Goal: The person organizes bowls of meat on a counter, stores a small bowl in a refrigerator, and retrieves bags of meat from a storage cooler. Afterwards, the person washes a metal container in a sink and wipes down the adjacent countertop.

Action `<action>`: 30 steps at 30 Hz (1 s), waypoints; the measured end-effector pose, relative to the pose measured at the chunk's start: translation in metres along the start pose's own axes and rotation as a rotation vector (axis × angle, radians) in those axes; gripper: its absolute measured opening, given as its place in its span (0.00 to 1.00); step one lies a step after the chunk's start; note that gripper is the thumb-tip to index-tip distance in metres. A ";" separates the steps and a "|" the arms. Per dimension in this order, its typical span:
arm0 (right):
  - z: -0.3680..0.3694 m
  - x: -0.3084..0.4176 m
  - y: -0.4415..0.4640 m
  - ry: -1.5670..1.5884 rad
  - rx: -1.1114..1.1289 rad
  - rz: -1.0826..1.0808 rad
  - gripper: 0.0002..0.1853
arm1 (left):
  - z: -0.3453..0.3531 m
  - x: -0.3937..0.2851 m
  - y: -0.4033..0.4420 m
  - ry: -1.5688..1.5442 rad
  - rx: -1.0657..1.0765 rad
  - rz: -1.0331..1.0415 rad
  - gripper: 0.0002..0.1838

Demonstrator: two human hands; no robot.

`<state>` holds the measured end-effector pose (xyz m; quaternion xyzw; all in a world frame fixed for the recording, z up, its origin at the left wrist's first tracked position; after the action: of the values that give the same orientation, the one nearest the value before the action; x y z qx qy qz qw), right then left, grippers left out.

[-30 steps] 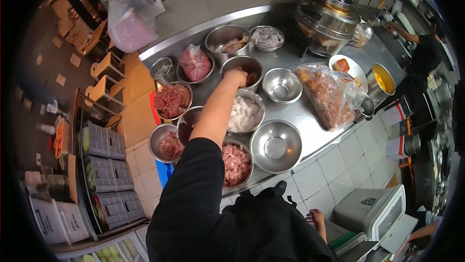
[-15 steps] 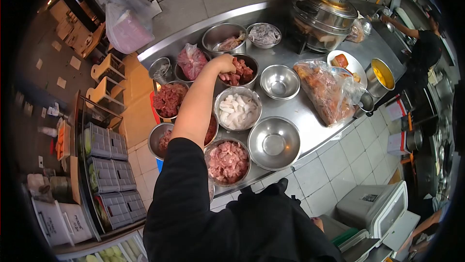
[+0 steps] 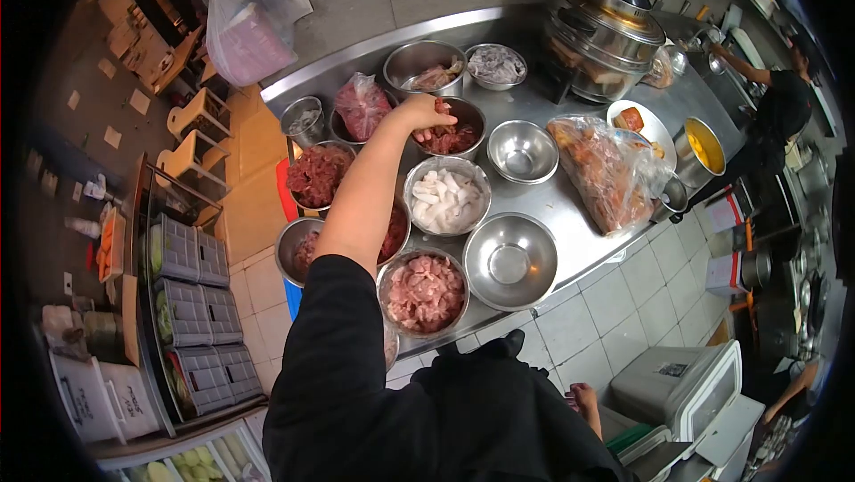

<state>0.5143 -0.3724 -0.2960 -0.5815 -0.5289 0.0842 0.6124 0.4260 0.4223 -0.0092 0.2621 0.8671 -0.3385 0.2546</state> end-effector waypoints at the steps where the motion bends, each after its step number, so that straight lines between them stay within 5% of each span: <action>1: 0.001 -0.008 -0.003 -0.029 0.006 -0.009 0.11 | 0.001 -0.004 -0.004 0.058 0.024 -0.023 0.28; 4: 0.006 -0.002 -0.019 -0.127 0.013 -0.010 0.12 | 0.013 -0.008 -0.015 0.151 -0.055 -0.001 0.46; 6: 0.010 -0.001 -0.029 -0.243 0.008 -0.043 0.11 | 0.020 -0.010 -0.015 0.140 -0.170 0.031 0.46; 8: 0.012 0.003 -0.035 -0.245 -0.010 -0.034 0.11 | 0.012 -0.015 -0.020 0.326 -0.312 0.118 0.40; 10: 0.014 0.007 -0.041 -0.186 -0.036 0.001 0.10 | -0.007 -0.013 -0.016 0.295 -0.574 -0.062 0.23; 12: 0.016 0.010 -0.044 -0.139 -0.049 -0.022 0.10 | -0.039 0.002 -0.030 0.372 -0.841 -0.213 0.18; 14: 0.017 0.013 -0.046 -0.108 -0.058 -0.060 0.10 | -0.063 0.031 -0.046 0.239 -0.945 -0.377 0.25; 16: 0.018 0.019 -0.044 -0.087 -0.071 -0.016 0.10 | -0.067 0.093 -0.011 0.297 -0.841 -0.492 0.38; 19: 0.013 -0.001 -0.029 0.027 -0.078 0.057 0.10 | -0.050 0.100 -0.003 0.185 -0.836 -0.603 0.47; 30: 0.019 0.024 -0.030 -0.130 -0.063 0.005 0.11 | -0.061 0.142 0.036 -0.103 -0.810 -0.387 0.42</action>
<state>0.4953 -0.3524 -0.2630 -0.5951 -0.5687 0.1065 0.5577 0.3285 0.5291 -0.0744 -0.0429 0.9490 -0.0260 0.3114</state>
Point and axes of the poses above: each hand's wrist, its own y-axis towards the middle knuckle, its own z-axis out of the palm, x = y × z, the point moved 1 cm from there along y, towards the middle knuckle, and after that the axes turned 9 degrees about -z, right-handed, at the moved point
